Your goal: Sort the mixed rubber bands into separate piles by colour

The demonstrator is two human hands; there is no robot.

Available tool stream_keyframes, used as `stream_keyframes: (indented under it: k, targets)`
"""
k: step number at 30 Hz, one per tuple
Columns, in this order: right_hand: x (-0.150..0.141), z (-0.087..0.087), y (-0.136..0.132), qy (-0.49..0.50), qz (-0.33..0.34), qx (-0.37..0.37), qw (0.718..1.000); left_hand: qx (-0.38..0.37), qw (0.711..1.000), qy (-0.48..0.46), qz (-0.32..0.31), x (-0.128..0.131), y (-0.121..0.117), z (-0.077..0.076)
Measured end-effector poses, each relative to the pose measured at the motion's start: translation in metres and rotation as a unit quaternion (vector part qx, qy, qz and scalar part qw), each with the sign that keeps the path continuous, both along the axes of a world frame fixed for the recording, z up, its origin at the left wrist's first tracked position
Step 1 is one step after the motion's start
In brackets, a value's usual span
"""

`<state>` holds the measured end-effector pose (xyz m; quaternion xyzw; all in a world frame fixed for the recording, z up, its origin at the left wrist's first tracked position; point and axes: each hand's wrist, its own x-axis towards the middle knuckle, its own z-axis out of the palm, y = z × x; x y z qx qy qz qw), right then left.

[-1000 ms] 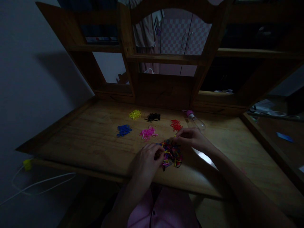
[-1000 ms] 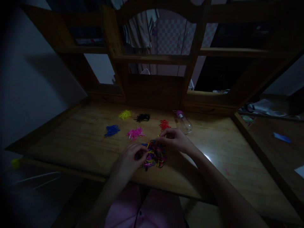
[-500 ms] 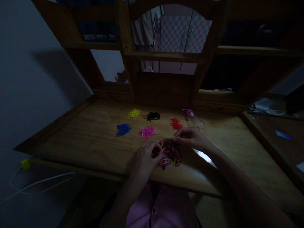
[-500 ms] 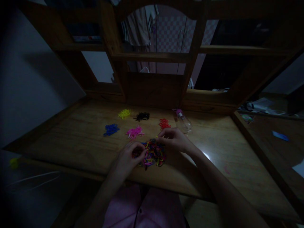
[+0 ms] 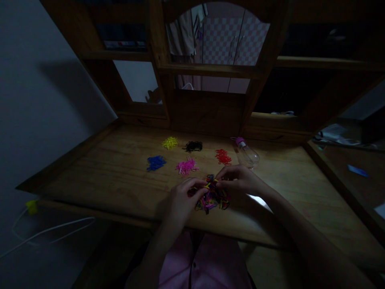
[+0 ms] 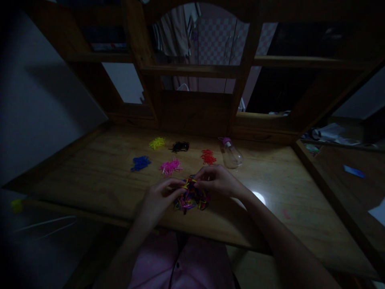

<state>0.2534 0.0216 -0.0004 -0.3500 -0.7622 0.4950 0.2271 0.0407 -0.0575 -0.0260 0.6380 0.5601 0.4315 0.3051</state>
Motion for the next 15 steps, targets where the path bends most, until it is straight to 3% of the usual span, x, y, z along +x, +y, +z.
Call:
stream_keyframes:
  k: [9,15]
  targets:
    - [-0.0040,0.0022,-0.0034,0.020,0.014,-0.009,1.000,-0.013,0.999,-0.047,0.000,0.0005,0.0002,0.0016]
    - [-0.0082,0.0008,-0.0070,0.079,-0.002,-0.079,0.994,-0.016,0.991,-0.128,-0.015,0.0037,-0.0006,0.0061]
